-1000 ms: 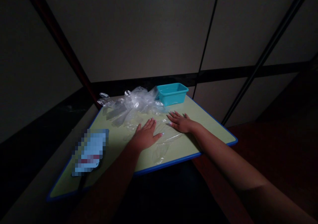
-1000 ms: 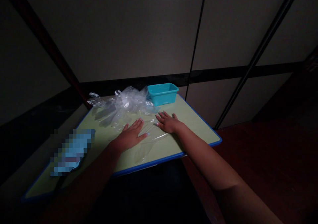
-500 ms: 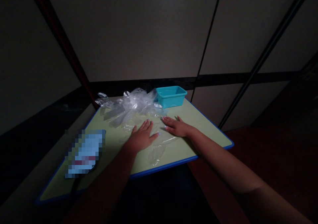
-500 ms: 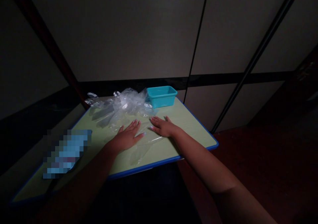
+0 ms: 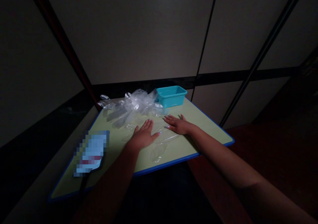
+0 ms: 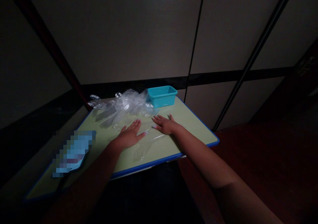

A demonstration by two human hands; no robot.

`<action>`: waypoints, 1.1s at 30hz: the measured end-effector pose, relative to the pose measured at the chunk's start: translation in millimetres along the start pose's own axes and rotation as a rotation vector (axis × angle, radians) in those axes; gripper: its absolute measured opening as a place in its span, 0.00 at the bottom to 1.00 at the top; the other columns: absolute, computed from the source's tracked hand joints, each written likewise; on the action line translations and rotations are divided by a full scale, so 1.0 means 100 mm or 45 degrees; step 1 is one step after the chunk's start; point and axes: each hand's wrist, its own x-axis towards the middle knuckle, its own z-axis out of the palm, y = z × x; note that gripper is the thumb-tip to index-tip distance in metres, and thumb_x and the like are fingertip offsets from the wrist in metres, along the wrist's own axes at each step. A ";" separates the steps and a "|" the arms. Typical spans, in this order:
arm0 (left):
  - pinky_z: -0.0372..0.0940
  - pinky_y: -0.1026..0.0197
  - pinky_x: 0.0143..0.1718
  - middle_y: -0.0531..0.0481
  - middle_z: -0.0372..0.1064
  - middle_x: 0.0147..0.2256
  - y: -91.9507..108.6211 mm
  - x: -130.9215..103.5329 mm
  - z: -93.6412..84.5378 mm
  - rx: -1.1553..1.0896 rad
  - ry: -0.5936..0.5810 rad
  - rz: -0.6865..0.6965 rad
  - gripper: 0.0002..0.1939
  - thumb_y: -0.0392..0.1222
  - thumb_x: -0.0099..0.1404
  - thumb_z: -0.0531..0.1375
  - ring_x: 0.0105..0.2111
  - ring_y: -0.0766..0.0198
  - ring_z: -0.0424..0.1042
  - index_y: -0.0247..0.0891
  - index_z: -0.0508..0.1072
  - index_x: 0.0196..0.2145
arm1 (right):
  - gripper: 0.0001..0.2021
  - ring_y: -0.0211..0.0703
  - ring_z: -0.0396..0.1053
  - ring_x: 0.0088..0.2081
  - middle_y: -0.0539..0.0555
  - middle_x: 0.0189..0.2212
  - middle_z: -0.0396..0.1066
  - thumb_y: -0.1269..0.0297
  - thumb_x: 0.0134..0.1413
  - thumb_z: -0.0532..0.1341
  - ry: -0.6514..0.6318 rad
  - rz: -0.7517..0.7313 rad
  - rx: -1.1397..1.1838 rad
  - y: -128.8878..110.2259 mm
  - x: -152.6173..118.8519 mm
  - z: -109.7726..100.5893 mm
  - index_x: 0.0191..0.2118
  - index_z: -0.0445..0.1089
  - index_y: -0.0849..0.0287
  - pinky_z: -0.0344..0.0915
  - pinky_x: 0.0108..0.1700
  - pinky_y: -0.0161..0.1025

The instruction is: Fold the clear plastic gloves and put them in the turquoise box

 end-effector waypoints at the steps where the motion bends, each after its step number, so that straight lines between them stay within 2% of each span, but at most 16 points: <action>1: 0.37 0.40 0.60 0.48 0.26 0.65 -0.01 0.01 0.00 0.000 -0.002 0.001 0.40 0.63 0.64 0.38 0.65 0.57 0.31 0.35 0.36 0.65 | 0.28 0.55 0.35 0.65 0.53 0.65 0.40 0.46 0.61 0.41 0.003 0.002 -0.007 0.00 0.00 0.00 0.65 0.40 0.45 0.29 0.56 0.71; 9: 0.36 0.40 0.60 0.45 0.27 0.65 -0.02 0.03 0.01 -0.024 -0.003 0.006 0.40 0.64 0.64 0.38 0.65 0.56 0.31 0.37 0.36 0.65 | 0.28 0.53 0.35 0.65 0.51 0.65 0.37 0.46 0.61 0.41 -0.002 -0.003 -0.026 0.01 0.04 0.00 0.65 0.39 0.45 0.31 0.56 0.72; 16: 0.36 0.41 0.60 0.44 0.26 0.65 -0.03 0.05 0.02 -0.009 -0.004 -0.005 0.41 0.64 0.64 0.36 0.65 0.56 0.31 0.34 0.35 0.65 | 0.27 0.53 0.35 0.65 0.51 0.65 0.38 0.48 0.62 0.42 -0.013 0.010 -0.014 -0.02 0.02 -0.03 0.65 0.39 0.45 0.31 0.57 0.70; 28: 0.38 0.41 0.60 0.48 0.32 0.65 0.00 -0.03 -0.06 0.030 0.071 0.012 0.33 0.57 0.67 0.36 0.64 0.59 0.36 0.40 0.38 0.65 | 0.28 0.51 0.34 0.65 0.52 0.66 0.36 0.48 0.62 0.41 -0.008 -0.008 0.011 0.00 0.04 -0.02 0.65 0.40 0.46 0.33 0.57 0.69; 33: 0.39 0.37 0.59 0.45 0.31 0.65 -0.06 -0.02 -0.06 0.081 0.084 -0.105 0.35 0.60 0.66 0.36 0.64 0.55 0.35 0.39 0.40 0.65 | 0.28 0.52 0.34 0.65 0.51 0.66 0.36 0.48 0.62 0.41 -0.010 -0.001 0.028 -0.01 0.03 -0.02 0.65 0.41 0.46 0.34 0.58 0.68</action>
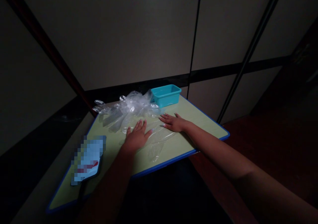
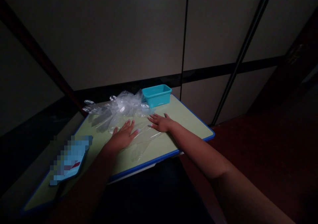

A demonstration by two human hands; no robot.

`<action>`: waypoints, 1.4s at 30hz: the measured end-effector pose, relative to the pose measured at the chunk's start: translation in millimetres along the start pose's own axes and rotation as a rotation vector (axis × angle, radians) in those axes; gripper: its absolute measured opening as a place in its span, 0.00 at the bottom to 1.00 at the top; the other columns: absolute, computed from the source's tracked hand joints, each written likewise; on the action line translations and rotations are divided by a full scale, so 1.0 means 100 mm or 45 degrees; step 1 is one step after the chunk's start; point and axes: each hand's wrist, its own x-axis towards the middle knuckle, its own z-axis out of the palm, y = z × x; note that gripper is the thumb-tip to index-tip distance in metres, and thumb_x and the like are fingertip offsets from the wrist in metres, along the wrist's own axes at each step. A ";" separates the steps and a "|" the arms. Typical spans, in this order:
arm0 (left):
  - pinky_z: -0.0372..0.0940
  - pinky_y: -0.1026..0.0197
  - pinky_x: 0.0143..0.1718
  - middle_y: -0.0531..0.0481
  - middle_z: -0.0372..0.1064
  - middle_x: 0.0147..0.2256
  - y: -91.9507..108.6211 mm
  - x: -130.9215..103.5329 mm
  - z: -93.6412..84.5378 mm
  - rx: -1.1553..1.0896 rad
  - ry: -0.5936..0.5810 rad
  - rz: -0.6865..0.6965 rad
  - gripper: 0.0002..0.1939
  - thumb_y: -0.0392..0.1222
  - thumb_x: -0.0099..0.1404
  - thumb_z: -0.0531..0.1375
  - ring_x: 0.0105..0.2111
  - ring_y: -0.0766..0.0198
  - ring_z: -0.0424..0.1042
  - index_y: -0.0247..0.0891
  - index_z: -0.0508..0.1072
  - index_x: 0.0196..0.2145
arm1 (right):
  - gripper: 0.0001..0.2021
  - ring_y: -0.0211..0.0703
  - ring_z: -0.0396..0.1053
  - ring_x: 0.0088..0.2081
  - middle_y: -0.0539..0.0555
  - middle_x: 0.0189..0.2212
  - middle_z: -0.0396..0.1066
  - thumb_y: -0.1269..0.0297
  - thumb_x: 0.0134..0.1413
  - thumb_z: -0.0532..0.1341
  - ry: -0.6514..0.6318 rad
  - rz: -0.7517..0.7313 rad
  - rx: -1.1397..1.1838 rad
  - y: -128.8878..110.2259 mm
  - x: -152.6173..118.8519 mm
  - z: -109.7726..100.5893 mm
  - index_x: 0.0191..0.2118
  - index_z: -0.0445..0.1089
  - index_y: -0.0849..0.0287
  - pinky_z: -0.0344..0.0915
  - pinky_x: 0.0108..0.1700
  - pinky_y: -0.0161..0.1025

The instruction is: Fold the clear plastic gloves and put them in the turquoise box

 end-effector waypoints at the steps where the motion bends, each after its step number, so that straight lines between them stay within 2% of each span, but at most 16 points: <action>1: 0.39 0.36 0.58 0.45 0.31 0.65 -0.01 0.00 0.00 0.010 -0.007 -0.021 0.35 0.60 0.66 0.36 0.64 0.54 0.35 0.39 0.40 0.65 | 0.28 0.52 0.33 0.65 0.51 0.66 0.36 0.47 0.61 0.41 0.005 0.003 0.006 0.00 0.00 0.00 0.65 0.40 0.47 0.34 0.58 0.68; 8: 0.39 0.33 0.57 0.40 0.31 0.65 -0.05 -0.01 0.00 0.027 -0.035 -0.142 0.36 0.62 0.65 0.35 0.64 0.50 0.34 0.39 0.40 0.65 | 0.29 0.51 0.26 0.65 0.51 0.66 0.29 0.46 0.61 0.39 0.115 0.076 0.047 0.01 -0.01 0.00 0.66 0.35 0.47 0.30 0.58 0.68; 12: 0.38 0.34 0.57 0.39 0.30 0.65 -0.08 -0.03 -0.05 -0.010 0.054 -0.140 0.36 0.60 0.66 0.36 0.64 0.51 0.29 0.37 0.43 0.65 | 0.28 0.49 0.27 0.65 0.51 0.66 0.29 0.47 0.62 0.36 0.119 0.080 0.101 0.01 -0.01 -0.01 0.66 0.35 0.47 0.30 0.58 0.68; 15: 0.41 0.39 0.59 0.40 0.32 0.65 -0.06 -0.08 -0.14 -0.046 0.106 0.013 0.34 0.57 0.67 0.39 0.64 0.54 0.31 0.35 0.45 0.64 | 0.28 0.49 0.27 0.65 0.51 0.66 0.30 0.48 0.62 0.36 0.119 0.076 0.125 0.01 -0.01 -0.02 0.66 0.36 0.48 0.30 0.58 0.68; 19: 0.41 0.41 0.59 0.43 0.44 0.64 0.01 -0.24 -0.27 -0.073 0.089 0.230 0.30 0.55 0.67 0.44 0.63 0.55 0.43 0.38 0.52 0.62 | 0.28 0.49 0.28 0.65 0.51 0.66 0.30 0.48 0.62 0.36 0.110 0.066 0.144 0.00 -0.01 -0.02 0.66 0.36 0.48 0.30 0.58 0.67; 23: 0.48 0.48 0.59 0.46 0.56 0.59 0.08 -0.55 -0.32 -0.167 0.142 0.456 0.24 0.53 0.65 0.49 0.59 0.57 0.55 0.40 0.64 0.55 | 0.27 0.49 0.28 0.65 0.50 0.66 0.30 0.48 0.62 0.36 0.113 0.083 0.152 0.00 0.00 -0.02 0.65 0.36 0.46 0.31 0.59 0.66; 26: 0.54 0.53 0.58 0.49 0.63 0.56 0.07 -0.82 -0.29 -0.289 0.164 0.616 0.19 0.52 0.66 0.49 0.56 0.59 0.59 0.43 0.71 0.48 | 0.27 0.49 0.29 0.65 0.50 0.66 0.30 0.48 0.63 0.36 0.114 0.083 0.143 0.01 0.01 0.00 0.65 0.36 0.46 0.31 0.59 0.66; 29: 0.52 0.51 0.59 0.51 0.63 0.55 0.01 -1.03 -0.23 -0.333 0.190 0.673 0.19 0.52 0.67 0.49 0.56 0.59 0.60 0.46 0.71 0.49 | 0.27 0.49 0.29 0.65 0.51 0.66 0.31 0.49 0.63 0.36 0.109 0.076 0.123 0.02 0.03 0.01 0.66 0.37 0.47 0.32 0.59 0.66; 32: 0.48 0.48 0.61 0.51 0.62 0.56 -0.02 -1.14 -0.15 -0.293 0.162 0.664 0.20 0.53 0.67 0.49 0.58 0.58 0.58 0.48 0.68 0.52 | 0.27 0.48 0.29 0.65 0.51 0.66 0.32 0.49 0.63 0.36 0.110 0.076 0.117 0.04 0.04 0.03 0.66 0.38 0.48 0.33 0.59 0.66; 37: 0.43 0.43 0.61 0.52 0.54 0.60 0.02 -1.20 -0.10 -0.208 0.000 0.661 0.20 0.55 0.66 0.50 0.61 0.55 0.49 0.52 0.67 0.53 | 0.27 0.47 0.29 0.66 0.50 0.66 0.33 0.49 0.63 0.35 0.117 0.073 0.121 0.07 0.06 0.06 0.66 0.38 0.48 0.33 0.59 0.65; 42: 0.43 0.42 0.60 0.52 0.53 0.61 0.02 -1.22 -0.04 -0.191 0.002 0.593 0.19 0.54 0.66 0.50 0.62 0.54 0.49 0.54 0.67 0.53 | 0.27 0.47 0.29 0.66 0.50 0.66 0.33 0.49 0.63 0.36 0.108 0.081 0.120 0.07 0.05 0.06 0.66 0.39 0.48 0.34 0.59 0.65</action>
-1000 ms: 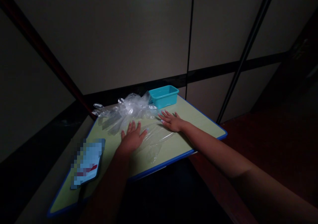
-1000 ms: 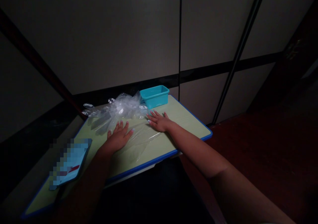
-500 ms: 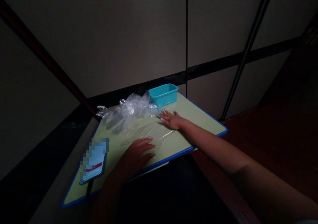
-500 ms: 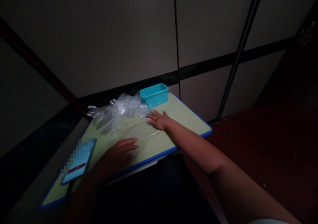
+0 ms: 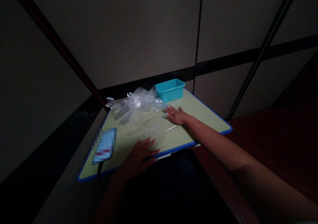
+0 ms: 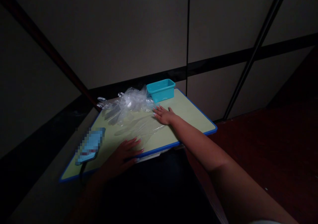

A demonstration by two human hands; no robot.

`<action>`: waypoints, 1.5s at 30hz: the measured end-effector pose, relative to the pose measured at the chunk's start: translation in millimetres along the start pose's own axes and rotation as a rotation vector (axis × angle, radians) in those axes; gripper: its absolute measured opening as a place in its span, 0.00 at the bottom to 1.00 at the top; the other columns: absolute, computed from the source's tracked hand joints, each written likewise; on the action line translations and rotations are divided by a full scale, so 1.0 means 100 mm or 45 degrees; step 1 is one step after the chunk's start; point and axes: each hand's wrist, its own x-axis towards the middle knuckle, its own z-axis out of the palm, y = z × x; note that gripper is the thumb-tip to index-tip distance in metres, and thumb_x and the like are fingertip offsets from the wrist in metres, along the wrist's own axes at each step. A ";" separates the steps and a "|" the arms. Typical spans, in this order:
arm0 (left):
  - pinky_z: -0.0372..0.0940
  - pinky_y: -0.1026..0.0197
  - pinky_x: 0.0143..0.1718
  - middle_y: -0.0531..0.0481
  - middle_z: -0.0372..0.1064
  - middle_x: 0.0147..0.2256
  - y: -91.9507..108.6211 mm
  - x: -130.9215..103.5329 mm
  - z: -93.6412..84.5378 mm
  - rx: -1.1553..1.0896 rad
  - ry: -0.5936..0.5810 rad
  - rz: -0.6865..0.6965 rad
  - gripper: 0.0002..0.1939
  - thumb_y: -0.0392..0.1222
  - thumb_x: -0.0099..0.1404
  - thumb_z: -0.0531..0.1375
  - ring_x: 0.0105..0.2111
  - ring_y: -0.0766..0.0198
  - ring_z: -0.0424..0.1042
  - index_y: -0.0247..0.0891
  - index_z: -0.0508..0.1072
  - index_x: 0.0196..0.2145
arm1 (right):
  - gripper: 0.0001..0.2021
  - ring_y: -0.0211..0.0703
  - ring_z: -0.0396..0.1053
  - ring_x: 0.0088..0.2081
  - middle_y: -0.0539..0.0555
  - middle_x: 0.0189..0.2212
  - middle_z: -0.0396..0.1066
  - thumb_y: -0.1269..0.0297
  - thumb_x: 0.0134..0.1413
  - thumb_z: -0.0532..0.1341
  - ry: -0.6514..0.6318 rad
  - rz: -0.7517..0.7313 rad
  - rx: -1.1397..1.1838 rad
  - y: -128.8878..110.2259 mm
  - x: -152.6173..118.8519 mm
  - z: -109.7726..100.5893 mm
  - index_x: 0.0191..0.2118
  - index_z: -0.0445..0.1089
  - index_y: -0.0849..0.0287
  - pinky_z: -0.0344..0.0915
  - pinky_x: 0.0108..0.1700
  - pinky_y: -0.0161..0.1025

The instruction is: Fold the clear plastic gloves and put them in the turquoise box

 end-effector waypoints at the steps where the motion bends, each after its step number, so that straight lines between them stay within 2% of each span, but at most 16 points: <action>1: 0.42 0.41 0.60 0.51 0.54 0.60 -0.01 0.00 0.02 0.004 0.011 -0.007 0.19 0.54 0.66 0.51 0.61 0.53 0.49 0.53 0.67 0.53 | 0.27 0.47 0.29 0.66 0.50 0.66 0.33 0.50 0.63 0.36 0.000 0.003 -0.001 0.00 0.00 0.00 0.66 0.39 0.49 0.34 0.59 0.65; 5: 0.40 0.36 0.59 0.48 0.57 0.59 -0.06 -0.01 0.09 0.005 0.069 0.015 0.21 0.53 0.65 0.52 0.60 0.51 0.53 0.49 0.65 0.54 | 0.27 0.48 0.30 0.65 0.51 0.66 0.34 0.50 0.63 0.37 0.010 0.008 0.006 0.00 0.01 0.01 0.66 0.40 0.50 0.34 0.59 0.65; 8: 0.42 0.38 0.59 0.47 0.59 0.58 -0.10 -0.01 0.12 -0.027 0.154 0.053 0.23 0.52 0.66 0.52 0.59 0.54 0.55 0.46 0.63 0.56 | 0.28 0.50 0.30 0.65 0.51 0.66 0.34 0.50 0.63 0.37 0.013 0.002 0.016 0.00 0.01 0.01 0.66 0.40 0.50 0.34 0.59 0.65; 12: 0.48 0.41 0.58 0.45 0.64 0.54 -0.13 0.06 0.11 -0.135 0.335 0.127 0.21 0.51 0.67 0.51 0.55 0.55 0.62 0.43 0.66 0.54 | 0.27 0.49 0.30 0.65 0.50 0.66 0.34 0.50 0.63 0.37 0.004 -0.008 0.008 0.00 0.00 0.00 0.66 0.40 0.50 0.34 0.59 0.65; 17: 0.62 0.52 0.50 0.45 0.73 0.43 -0.17 0.31 -0.03 -0.386 0.531 0.172 0.17 0.48 0.67 0.49 0.45 0.59 0.71 0.40 0.75 0.42 | 0.28 0.50 0.30 0.65 0.52 0.66 0.34 0.49 0.63 0.37 -0.006 -0.017 0.000 0.00 -0.01 0.00 0.65 0.41 0.51 0.34 0.59 0.65; 20: 0.66 0.58 0.42 0.46 0.76 0.37 -0.19 0.49 -0.17 -0.484 0.525 0.041 0.19 0.49 0.66 0.50 0.38 0.61 0.73 0.38 0.77 0.36 | 0.32 0.52 0.30 0.65 0.54 0.66 0.34 0.45 0.60 0.43 -0.005 -0.047 -0.013 -0.01 -0.03 -0.02 0.65 0.42 0.53 0.33 0.59 0.65; 23: 0.66 0.61 0.39 0.48 0.76 0.34 -0.23 0.65 -0.29 -0.512 0.467 -0.073 0.20 0.51 0.65 0.51 0.35 0.61 0.73 0.38 0.78 0.31 | 0.38 0.54 0.30 0.65 0.56 0.66 0.33 0.41 0.53 0.51 0.001 -0.074 -0.004 -0.03 -0.06 -0.04 0.65 0.42 0.53 0.33 0.59 0.66; 28: 0.65 0.60 0.38 0.48 0.76 0.30 -0.41 0.86 -0.33 -0.661 0.413 -0.210 0.22 0.53 0.64 0.50 0.32 0.60 0.74 0.36 0.78 0.32 | 0.44 0.59 0.30 0.65 0.58 0.66 0.34 0.40 0.45 0.59 -0.005 -0.135 0.039 -0.03 -0.08 -0.08 0.64 0.46 0.53 0.30 0.57 0.68; 30: 0.66 0.59 0.36 0.47 0.75 0.26 -0.49 0.92 -0.29 -0.721 0.421 -0.263 0.24 0.54 0.63 0.50 0.29 0.60 0.74 0.35 0.78 0.31 | 0.42 0.60 0.31 0.65 0.58 0.66 0.35 0.40 0.45 0.60 0.007 -0.145 0.064 -0.02 -0.07 -0.07 0.63 0.49 0.52 0.30 0.57 0.69; 33: 0.66 0.59 0.36 0.47 0.75 0.25 -0.58 0.97 -0.20 -0.776 0.452 -0.296 0.24 0.56 0.62 0.50 0.28 0.60 0.74 0.34 0.77 0.29 | 0.35 0.59 0.32 0.65 0.58 0.65 0.37 0.43 0.51 0.56 0.025 -0.139 0.131 -0.01 -0.05 -0.07 0.62 0.54 0.53 0.30 0.56 0.70; 35: 0.66 0.59 0.36 0.48 0.75 0.26 -0.62 0.97 -0.15 -0.770 0.456 -0.284 0.23 0.55 0.61 0.50 0.28 0.60 0.74 0.35 0.77 0.28 | 0.29 0.58 0.34 0.65 0.58 0.65 0.39 0.45 0.55 0.52 0.028 -0.138 0.197 0.00 -0.05 -0.08 0.60 0.57 0.53 0.31 0.56 0.71; 38: 0.65 0.61 0.34 0.49 0.75 0.27 -0.64 0.95 -0.11 -0.687 0.465 -0.226 0.21 0.54 0.62 0.51 0.29 0.61 0.73 0.37 0.76 0.29 | 0.26 0.59 0.36 0.64 0.59 0.64 0.46 0.46 0.56 0.53 0.057 -0.182 0.295 -0.01 -0.06 -0.11 0.56 0.63 0.55 0.33 0.56 0.70; 40: 0.65 0.62 0.34 0.49 0.75 0.28 -0.64 0.93 -0.11 -0.609 0.484 -0.183 0.20 0.53 0.62 0.51 0.30 0.62 0.72 0.38 0.76 0.27 | 0.24 0.59 0.46 0.62 0.62 0.59 0.57 0.47 0.53 0.56 0.130 -0.267 0.369 -0.01 -0.06 -0.15 0.48 0.70 0.58 0.40 0.57 0.64; 42: 0.64 0.62 0.34 0.50 0.74 0.28 -0.62 0.92 -0.13 -0.549 0.489 -0.135 0.20 0.53 0.63 0.51 0.30 0.62 0.71 0.38 0.75 0.25 | 0.21 0.54 0.61 0.53 0.62 0.46 0.69 0.46 0.50 0.58 0.219 -0.364 0.452 0.00 -0.07 -0.18 0.36 0.73 0.62 0.51 0.55 0.54; 43: 0.63 0.62 0.35 0.50 0.74 0.28 -0.61 0.91 -0.14 -0.538 0.489 -0.112 0.21 0.53 0.63 0.51 0.31 0.62 0.71 0.38 0.74 0.24 | 0.21 0.50 0.65 0.46 0.60 0.38 0.72 0.46 0.49 0.59 0.244 -0.396 0.490 0.00 -0.07 -0.20 0.31 0.73 0.63 0.56 0.52 0.49; 45: 0.63 0.62 0.36 0.50 0.73 0.29 -0.60 0.89 -0.16 -0.557 0.488 -0.069 0.21 0.53 0.64 0.50 0.32 0.62 0.71 0.38 0.73 0.24 | 0.22 0.44 0.66 0.35 0.55 0.27 0.70 0.45 0.47 0.60 0.211 -0.401 0.550 0.02 -0.08 -0.24 0.24 0.70 0.63 0.61 0.43 0.42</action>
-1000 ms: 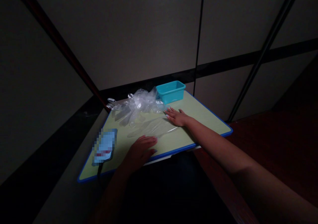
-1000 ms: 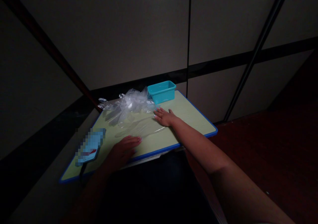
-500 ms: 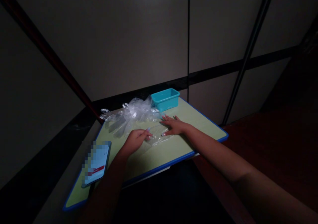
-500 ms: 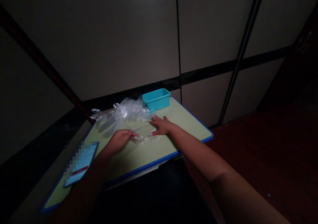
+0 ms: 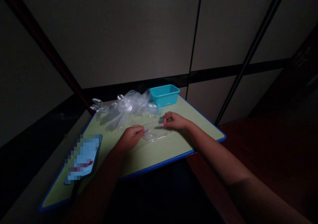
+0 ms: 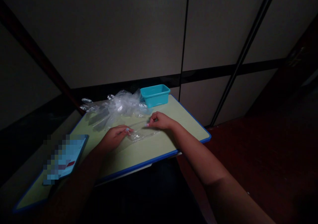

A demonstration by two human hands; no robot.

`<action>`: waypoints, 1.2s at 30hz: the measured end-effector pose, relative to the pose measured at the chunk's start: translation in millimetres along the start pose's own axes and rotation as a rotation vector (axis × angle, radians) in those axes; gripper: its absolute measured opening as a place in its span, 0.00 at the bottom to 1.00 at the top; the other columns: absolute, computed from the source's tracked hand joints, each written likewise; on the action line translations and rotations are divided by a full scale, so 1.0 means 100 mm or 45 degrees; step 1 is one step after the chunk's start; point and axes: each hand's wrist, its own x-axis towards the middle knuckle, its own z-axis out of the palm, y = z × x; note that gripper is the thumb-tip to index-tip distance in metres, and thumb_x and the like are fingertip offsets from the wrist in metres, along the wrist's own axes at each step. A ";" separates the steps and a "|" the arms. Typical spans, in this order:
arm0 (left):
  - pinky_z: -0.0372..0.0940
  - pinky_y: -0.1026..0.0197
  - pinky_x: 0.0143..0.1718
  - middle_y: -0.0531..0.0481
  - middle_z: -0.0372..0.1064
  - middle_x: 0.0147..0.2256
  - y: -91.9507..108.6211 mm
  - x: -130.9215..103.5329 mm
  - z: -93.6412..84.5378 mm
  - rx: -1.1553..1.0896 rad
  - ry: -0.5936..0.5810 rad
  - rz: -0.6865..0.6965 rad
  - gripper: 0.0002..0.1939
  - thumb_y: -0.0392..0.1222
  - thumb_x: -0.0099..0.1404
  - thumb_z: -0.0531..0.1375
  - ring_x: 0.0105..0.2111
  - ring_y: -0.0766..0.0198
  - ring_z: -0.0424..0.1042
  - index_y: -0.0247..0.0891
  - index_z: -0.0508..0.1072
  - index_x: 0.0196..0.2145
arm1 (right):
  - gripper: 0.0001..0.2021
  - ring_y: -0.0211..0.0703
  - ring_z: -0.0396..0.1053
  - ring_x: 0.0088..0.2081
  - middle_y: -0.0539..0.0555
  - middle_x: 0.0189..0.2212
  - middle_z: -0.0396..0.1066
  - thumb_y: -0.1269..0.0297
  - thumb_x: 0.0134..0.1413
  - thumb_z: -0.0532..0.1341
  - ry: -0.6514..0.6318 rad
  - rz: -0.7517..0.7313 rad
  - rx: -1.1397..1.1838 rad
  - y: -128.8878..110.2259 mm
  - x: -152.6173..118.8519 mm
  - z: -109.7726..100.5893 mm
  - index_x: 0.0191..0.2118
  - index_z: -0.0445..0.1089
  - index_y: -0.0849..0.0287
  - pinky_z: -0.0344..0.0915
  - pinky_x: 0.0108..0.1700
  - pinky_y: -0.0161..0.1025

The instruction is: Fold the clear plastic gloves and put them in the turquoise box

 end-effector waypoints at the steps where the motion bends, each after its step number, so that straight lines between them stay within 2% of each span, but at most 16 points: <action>1: 0.63 0.62 0.37 0.49 0.73 0.30 0.01 0.00 -0.01 -0.025 -0.004 0.014 0.21 0.53 0.64 0.49 0.32 0.62 0.71 0.38 0.73 0.25 | 0.22 0.41 0.65 0.32 0.53 0.25 0.68 0.45 0.45 0.61 -0.047 0.033 0.028 0.00 -0.01 -0.02 0.23 0.69 0.63 0.61 0.39 0.40; 5: 0.63 0.61 0.37 0.50 0.72 0.29 0.00 -0.02 -0.01 -0.077 0.000 -0.001 0.22 0.54 0.64 0.49 0.32 0.62 0.70 0.38 0.74 0.26 | 0.21 0.36 0.61 0.26 0.49 0.21 0.65 0.46 0.38 0.65 -0.334 0.210 0.151 0.04 -0.03 -0.04 0.24 0.69 0.63 0.58 0.30 0.35; 8: 0.63 0.61 0.37 0.50 0.71 0.28 -0.02 -0.03 -0.01 -0.051 0.027 -0.042 0.22 0.54 0.64 0.49 0.32 0.62 0.70 0.38 0.74 0.26 | 0.20 0.34 0.58 0.23 0.46 0.19 0.63 0.48 0.34 0.67 -0.453 0.292 0.178 0.06 -0.05 -0.04 0.24 0.69 0.63 0.56 0.28 0.34; 12: 0.63 0.61 0.39 0.50 0.71 0.30 -0.05 -0.02 0.00 -0.006 0.030 -0.023 0.22 0.53 0.65 0.48 0.34 0.62 0.70 0.38 0.75 0.28 | 0.18 0.34 0.57 0.23 0.45 0.18 0.62 0.50 0.36 0.66 -0.442 0.301 0.125 0.08 -0.05 -0.05 0.23 0.68 0.62 0.54 0.28 0.34; 20: 0.63 0.60 0.41 0.49 0.71 0.32 -0.08 -0.02 0.02 0.129 -0.084 0.067 0.20 0.48 0.67 0.47 0.36 0.61 0.70 0.39 0.76 0.31 | 0.16 0.35 0.58 0.23 0.46 0.18 0.63 0.53 0.37 0.65 -0.405 0.272 0.014 0.10 -0.04 -0.01 0.22 0.67 0.62 0.54 0.27 0.34; 23: 0.61 0.56 0.48 0.43 0.69 0.42 -0.08 -0.03 0.04 0.258 -0.030 0.099 0.18 0.49 0.65 0.50 0.45 0.57 0.68 0.37 0.76 0.37 | 0.15 0.35 0.58 0.22 0.46 0.18 0.63 0.53 0.37 0.65 -0.385 0.285 -0.011 0.10 -0.03 0.01 0.22 0.66 0.62 0.52 0.27 0.34; 26: 0.51 0.49 0.57 0.41 0.55 0.58 -0.02 -0.06 0.09 0.441 0.027 0.118 0.22 0.51 0.61 0.56 0.57 0.50 0.55 0.38 0.71 0.50 | 0.15 0.34 0.57 0.22 0.45 0.17 0.62 0.55 0.35 0.66 -0.352 0.290 -0.041 0.10 -0.03 0.02 0.21 0.66 0.61 0.51 0.26 0.33; 28: 0.44 0.45 0.59 0.43 0.45 0.63 0.06 -0.08 0.14 0.509 -0.078 0.185 0.27 0.53 0.61 0.56 0.61 0.49 0.47 0.42 0.65 0.56 | 0.14 0.34 0.57 0.22 0.44 0.17 0.61 0.56 0.35 0.67 -0.335 0.285 -0.070 0.11 -0.03 0.02 0.21 0.65 0.61 0.51 0.26 0.33; 30: 0.37 0.42 0.60 0.44 0.40 0.65 0.15 -0.09 0.19 0.521 -0.248 0.301 0.31 0.56 0.61 0.55 0.63 0.49 0.42 0.45 0.59 0.59 | 0.13 0.34 0.56 0.22 0.44 0.16 0.61 0.57 0.36 0.66 -0.333 0.279 -0.098 0.11 -0.03 0.02 0.21 0.65 0.61 0.51 0.26 0.33; 33: 0.32 0.42 0.61 0.44 0.39 0.65 0.26 -0.10 0.27 0.490 -0.427 0.420 0.36 0.61 0.61 0.53 0.64 0.51 0.40 0.46 0.52 0.62 | 0.13 0.34 0.55 0.21 0.44 0.16 0.60 0.58 0.36 0.66 -0.340 0.290 -0.132 0.11 -0.02 0.03 0.21 0.65 0.61 0.50 0.26 0.33; 36: 0.32 0.42 0.61 0.43 0.41 0.64 0.29 -0.11 0.32 0.475 -0.501 0.404 0.39 0.63 0.60 0.52 0.63 0.52 0.42 0.45 0.48 0.63 | 0.13 0.34 0.55 0.22 0.43 0.16 0.60 0.57 0.36 0.66 -0.342 0.311 -0.168 0.11 -0.02 0.03 0.21 0.65 0.61 0.50 0.26 0.33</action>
